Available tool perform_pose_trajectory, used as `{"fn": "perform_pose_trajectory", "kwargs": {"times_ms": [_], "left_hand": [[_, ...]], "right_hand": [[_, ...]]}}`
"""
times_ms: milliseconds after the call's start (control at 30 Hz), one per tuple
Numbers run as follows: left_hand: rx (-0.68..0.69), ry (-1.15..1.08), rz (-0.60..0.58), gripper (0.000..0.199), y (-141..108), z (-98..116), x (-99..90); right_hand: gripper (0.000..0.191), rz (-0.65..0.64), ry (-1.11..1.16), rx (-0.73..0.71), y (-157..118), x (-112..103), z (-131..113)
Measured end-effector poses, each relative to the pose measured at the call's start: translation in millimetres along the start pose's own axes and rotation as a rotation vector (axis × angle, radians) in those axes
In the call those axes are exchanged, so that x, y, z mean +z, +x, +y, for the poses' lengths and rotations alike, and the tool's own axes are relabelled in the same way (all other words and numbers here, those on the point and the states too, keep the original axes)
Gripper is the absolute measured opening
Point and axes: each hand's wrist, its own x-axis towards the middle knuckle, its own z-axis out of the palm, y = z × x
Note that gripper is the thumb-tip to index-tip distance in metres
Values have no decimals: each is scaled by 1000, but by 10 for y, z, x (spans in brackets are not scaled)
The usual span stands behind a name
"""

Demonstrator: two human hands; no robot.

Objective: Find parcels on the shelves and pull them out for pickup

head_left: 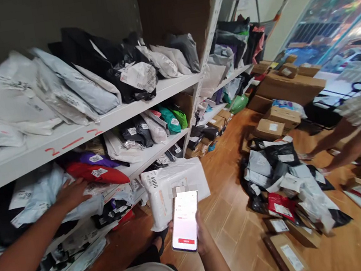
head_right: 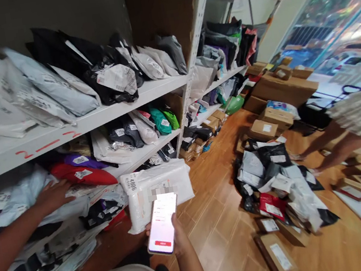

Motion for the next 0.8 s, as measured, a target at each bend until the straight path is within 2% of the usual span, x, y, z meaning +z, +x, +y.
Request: {"fn": "perform_pose_trajectory", "kwargs": {"times_ms": [67, 133, 233, 300, 400, 533, 667, 800], "left_hand": [[-84, 105, 85, 24, -175, 236, -37], [-127, 155, 155, 28, -394, 496, 3], [-13, 140, 107, 29, -754, 793, 215], [64, 116, 48, 26, -974, 868, 405], [104, 94, -22, 25, -1205, 817, 648], [86, 63, -102, 26, -1324, 637, 825], [43, 3, -184, 30, -1407, 512, 961], [-8, -130, -270, 25, -1526, 574, 1197]], "right_hand": [[69, 14, 2, -35, -93, -79, 35], [65, 45, 7, -61, -216, -193, 86], [63, 199, 48, -148, -442, -413, 195], [59, 312, 82, -198, -606, -564, 268], [55, 395, 78, -209, -829, -756, 343], [66, 407, 7, -239, -1014, -906, 395], [71, 430, 0, -248, -1041, -914, 439], [85, 467, -89, -224, -951, -817, 485]]}}
